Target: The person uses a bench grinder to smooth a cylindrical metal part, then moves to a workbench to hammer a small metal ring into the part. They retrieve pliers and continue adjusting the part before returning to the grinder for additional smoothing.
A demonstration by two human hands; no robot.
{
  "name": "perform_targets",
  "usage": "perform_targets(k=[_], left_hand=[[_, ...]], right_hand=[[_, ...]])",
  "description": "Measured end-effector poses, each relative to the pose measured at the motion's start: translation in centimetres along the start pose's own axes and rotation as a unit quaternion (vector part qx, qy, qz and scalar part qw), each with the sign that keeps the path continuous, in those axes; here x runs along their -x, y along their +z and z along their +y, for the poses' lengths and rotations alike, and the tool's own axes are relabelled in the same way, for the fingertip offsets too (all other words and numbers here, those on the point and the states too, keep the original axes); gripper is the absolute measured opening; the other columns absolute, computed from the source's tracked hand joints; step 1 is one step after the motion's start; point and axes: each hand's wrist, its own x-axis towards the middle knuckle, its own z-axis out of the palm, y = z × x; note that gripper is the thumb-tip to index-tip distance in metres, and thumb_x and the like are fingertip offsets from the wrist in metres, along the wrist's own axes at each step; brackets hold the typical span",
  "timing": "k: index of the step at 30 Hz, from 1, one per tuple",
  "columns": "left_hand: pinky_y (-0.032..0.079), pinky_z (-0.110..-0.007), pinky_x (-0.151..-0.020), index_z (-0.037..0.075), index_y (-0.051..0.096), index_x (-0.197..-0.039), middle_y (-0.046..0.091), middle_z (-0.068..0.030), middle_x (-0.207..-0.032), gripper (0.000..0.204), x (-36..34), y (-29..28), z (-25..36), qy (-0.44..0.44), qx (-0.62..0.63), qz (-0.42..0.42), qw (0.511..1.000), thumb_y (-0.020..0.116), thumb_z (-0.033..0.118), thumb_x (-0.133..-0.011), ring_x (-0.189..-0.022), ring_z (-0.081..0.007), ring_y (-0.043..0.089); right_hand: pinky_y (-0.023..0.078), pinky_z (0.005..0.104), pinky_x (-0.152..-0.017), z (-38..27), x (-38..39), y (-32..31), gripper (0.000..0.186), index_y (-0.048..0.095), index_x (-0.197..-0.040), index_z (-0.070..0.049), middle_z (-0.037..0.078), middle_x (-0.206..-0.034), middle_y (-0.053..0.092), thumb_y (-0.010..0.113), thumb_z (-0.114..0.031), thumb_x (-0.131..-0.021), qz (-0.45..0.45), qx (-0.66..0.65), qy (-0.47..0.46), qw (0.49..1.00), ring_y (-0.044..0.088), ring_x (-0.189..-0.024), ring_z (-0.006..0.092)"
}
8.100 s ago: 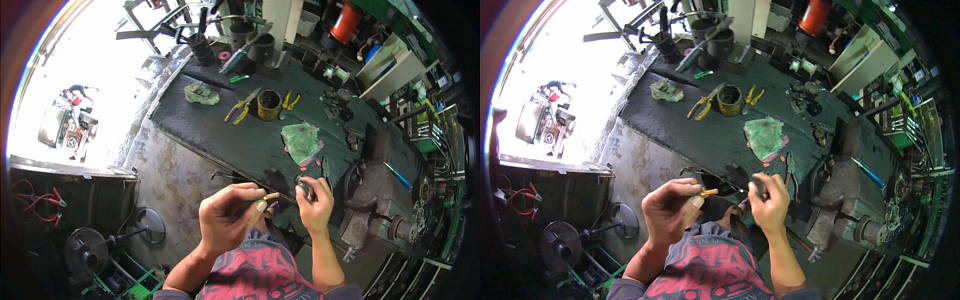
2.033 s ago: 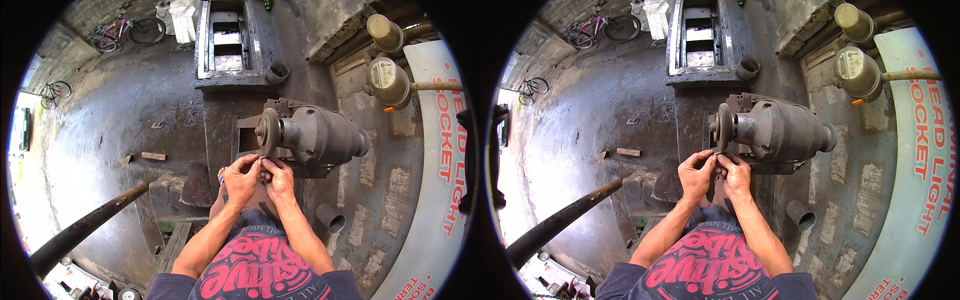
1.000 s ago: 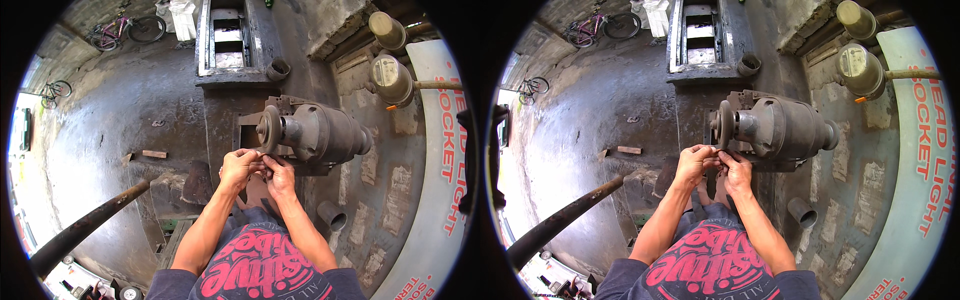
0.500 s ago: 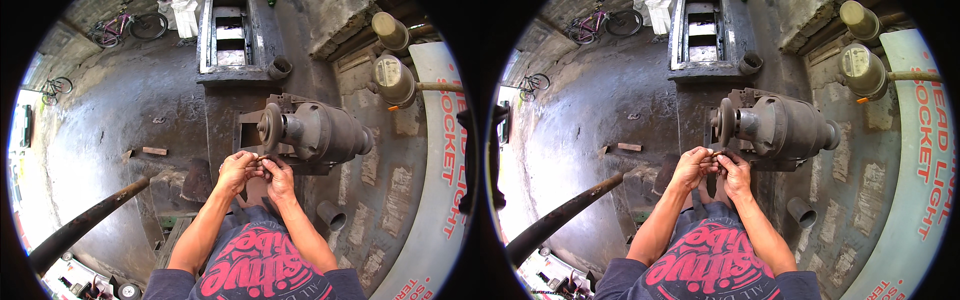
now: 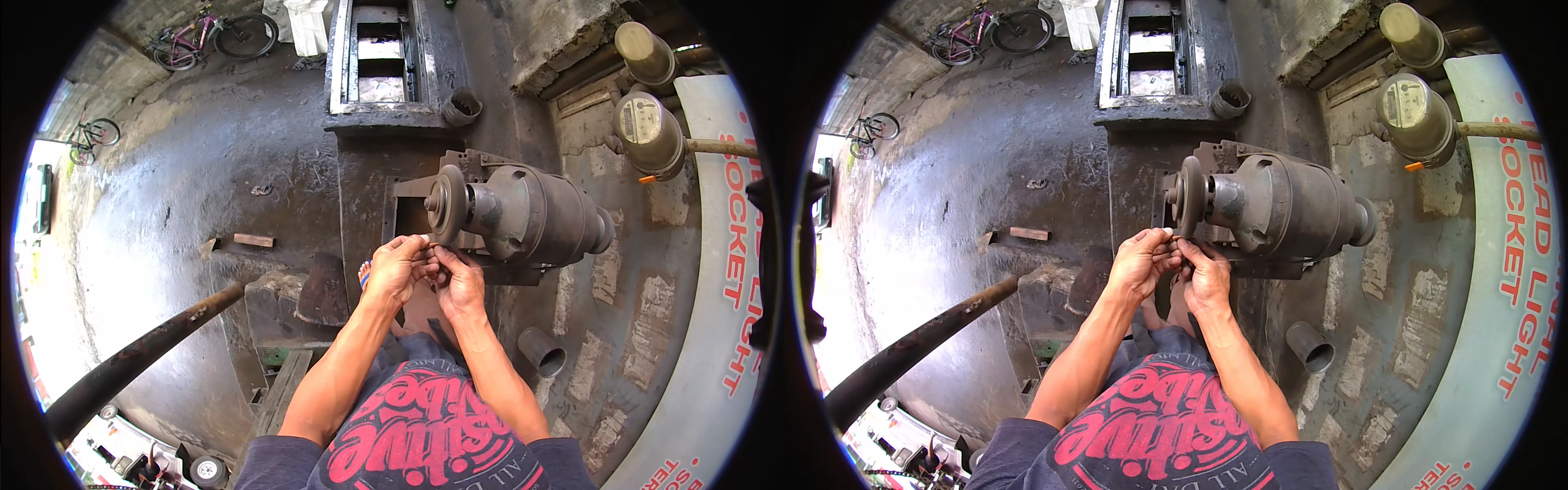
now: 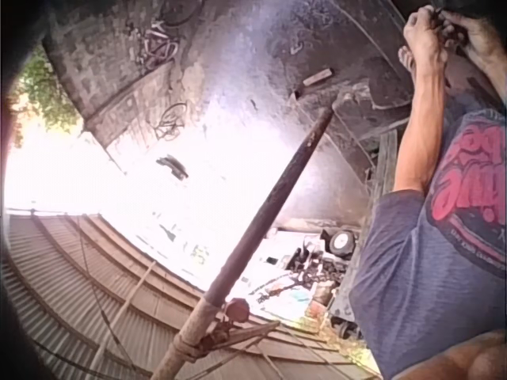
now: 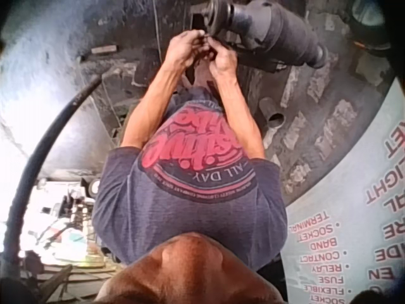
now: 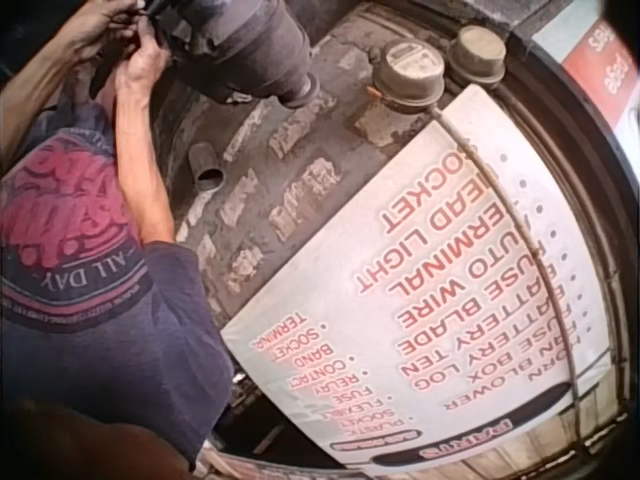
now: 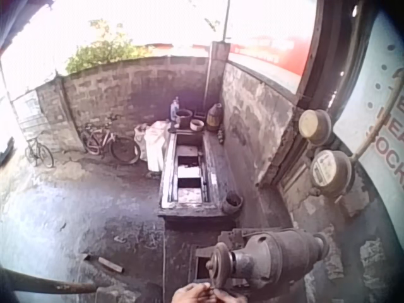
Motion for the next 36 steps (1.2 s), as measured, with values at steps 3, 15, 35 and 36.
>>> perform_targets(k=[3, 15, 35, 36], left_hand=[[0.063, -0.028, -0.061, -0.001, 0.065, -0.102, 0.071, -0.0111, -0.085, 0.013, -0.1, 0.1, -0.1, -0.012, 0.008, 0.010, 1.000, 0.069, 0.011, -0.099, -0.068, -0.0174, 0.071], [0.065, -0.031, -0.065, -0.002, 0.065, -0.098, 0.072, -0.0135, -0.088, 0.014, 2.4, -0.9, 0.4, 0.001, -0.059, -0.033, 0.998, 0.069, 0.011, -0.099, -0.071, -0.0195, 0.072], [0.064, -0.029, -0.071, -0.010, 0.068, -0.114, 0.075, -0.0140, -0.094, 0.021, 1.2, -0.5, 0.2, 0.087, -0.154, -0.074, 0.981, 0.068, 0.005, -0.099, -0.076, -0.0168, 0.073], [0.064, -0.028, -0.071, -0.009, 0.069, -0.113, 0.075, -0.0132, -0.094, 0.019, 1.1, -0.5, 0.2, 0.076, -0.142, -0.075, 0.984, 0.068, 0.005, -0.100, -0.077, -0.0164, 0.073]], right_hand=[[0.045, 0.0193, -0.058, -0.2, 0.1, 0.3, 0.015, 0.074, -0.107, 0.002, 0.003, -0.090, 0.071, 0.073, -0.006, -0.095, 0.005, 0.014, -0.013, 1.000, 0.059, -0.067, 0.0071], [0.048, 0.0218, -0.064, -0.5, 2.7, 0.0, 0.014, 0.075, -0.104, 0.003, 0.002, -0.083, 0.070, 0.072, -0.009, -0.097, -0.045, 0.091, -0.069, 0.992, 0.056, -0.067, 0.0062], [0.049, 0.0218, -0.065, 0.3, 0.4, -0.4, 0.015, 0.074, -0.109, 0.004, 0.006, -0.093, 0.074, 0.070, -0.002, -0.096, -0.044, 0.032, -0.076, 0.996, 0.064, -0.074, 0.0099], [0.051, 0.0229, -0.066, 0.3, 0.3, -0.4, 0.016, 0.073, -0.110, 0.005, 0.007, -0.095, 0.074, 0.070, -0.002, -0.096, -0.041, 0.034, -0.076, 0.996, 0.065, -0.075, 0.0114]])
